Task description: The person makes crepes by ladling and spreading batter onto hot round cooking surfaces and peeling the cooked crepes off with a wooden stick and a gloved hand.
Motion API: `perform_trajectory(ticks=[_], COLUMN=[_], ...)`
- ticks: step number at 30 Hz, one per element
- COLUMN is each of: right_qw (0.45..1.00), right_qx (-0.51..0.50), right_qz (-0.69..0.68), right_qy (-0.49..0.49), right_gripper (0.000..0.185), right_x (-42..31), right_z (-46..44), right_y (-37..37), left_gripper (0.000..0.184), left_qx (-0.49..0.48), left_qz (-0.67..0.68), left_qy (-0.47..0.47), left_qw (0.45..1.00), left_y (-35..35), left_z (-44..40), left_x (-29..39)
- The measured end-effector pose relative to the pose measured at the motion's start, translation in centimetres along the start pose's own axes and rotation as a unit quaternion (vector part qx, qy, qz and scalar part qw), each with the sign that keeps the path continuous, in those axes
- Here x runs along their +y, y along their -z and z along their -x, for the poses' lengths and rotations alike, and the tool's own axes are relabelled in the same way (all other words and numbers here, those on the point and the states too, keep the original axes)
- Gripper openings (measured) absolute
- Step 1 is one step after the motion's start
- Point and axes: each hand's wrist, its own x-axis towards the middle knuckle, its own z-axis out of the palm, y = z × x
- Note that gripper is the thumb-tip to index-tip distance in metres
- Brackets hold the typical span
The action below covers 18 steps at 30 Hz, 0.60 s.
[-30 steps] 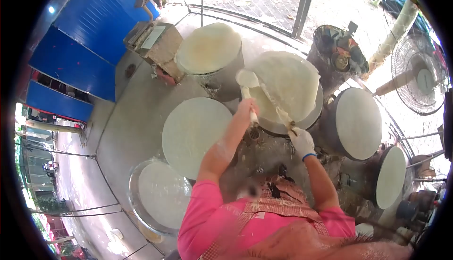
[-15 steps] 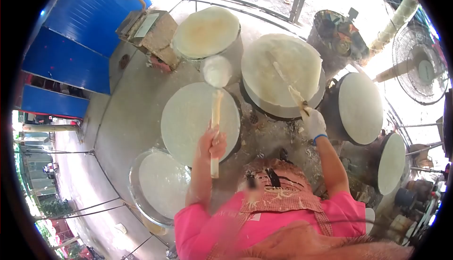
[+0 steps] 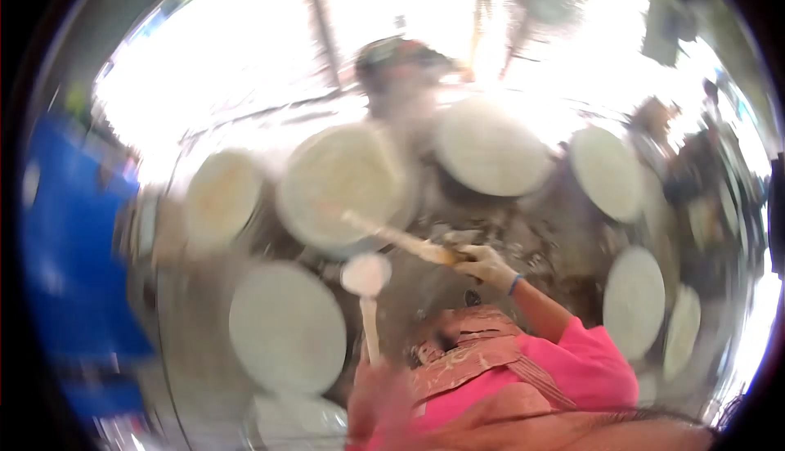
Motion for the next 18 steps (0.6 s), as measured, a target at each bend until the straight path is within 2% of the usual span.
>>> perform_trajectory(ticks=[1,4,7,8,10,12,14,17,18], right_qw=[0.991,0.974,0.937,0.915,0.848,0.755,0.696,0.635,0.645], right_qx=[0.012,0.124,0.325,0.384,0.48,0.596,0.641,0.7,0.699], right_qz=[-0.061,-0.012,0.028,0.056,0.048,0.12,0.068,0.012,0.032], right_qy=[-0.116,-0.191,-0.125,-0.11,-0.218,-0.245,-0.317,-0.327,-0.306], right_gripper=[0.033,0.034,0.034,0.035,0.035,0.034,0.031,0.029,0.029], right_x=[-0.7,2.6,10.6,12.7,15.2,19.8,23.0,23.0,23.5], right_z=[2.1,7.1,13.0,15.2,20.8,25.7,30.1,34.0,35.0], right_y=[1.8,6.1,10.3,12.2,16.6,19.2,21.7,22.9,22.3], left_gripper=[0.036,0.037,0.037,0.038,0.038,0.039,0.039,0.04,0.04], left_qx=[0.025,0.097,0.132,0.143,0.163,0.184,0.203,0.244,0.259], left_qz=[-0.015,-0.056,-0.093,-0.103,-0.123,-0.139,-0.155,-0.18,-0.189], left_qy=[0.034,0.118,0.168,0.185,0.218,0.252,0.281,0.342,0.365], left_qw=[0.999,0.987,0.972,0.967,0.954,0.94,0.925,0.889,0.874], left_y=[-0.4,-1.0,-2.3,-2.7,-3.4,-3.6,-3.9,-4.9,-5.2], left_z=[-1.3,-5.9,-11.3,-13.4,-17.7,-22.0,-25.7,-30.8,-32.4], left_x=[0.4,-0.1,-2.3,-3.4,-6.1,-8.5,-10.6,-12.9,-13.6])
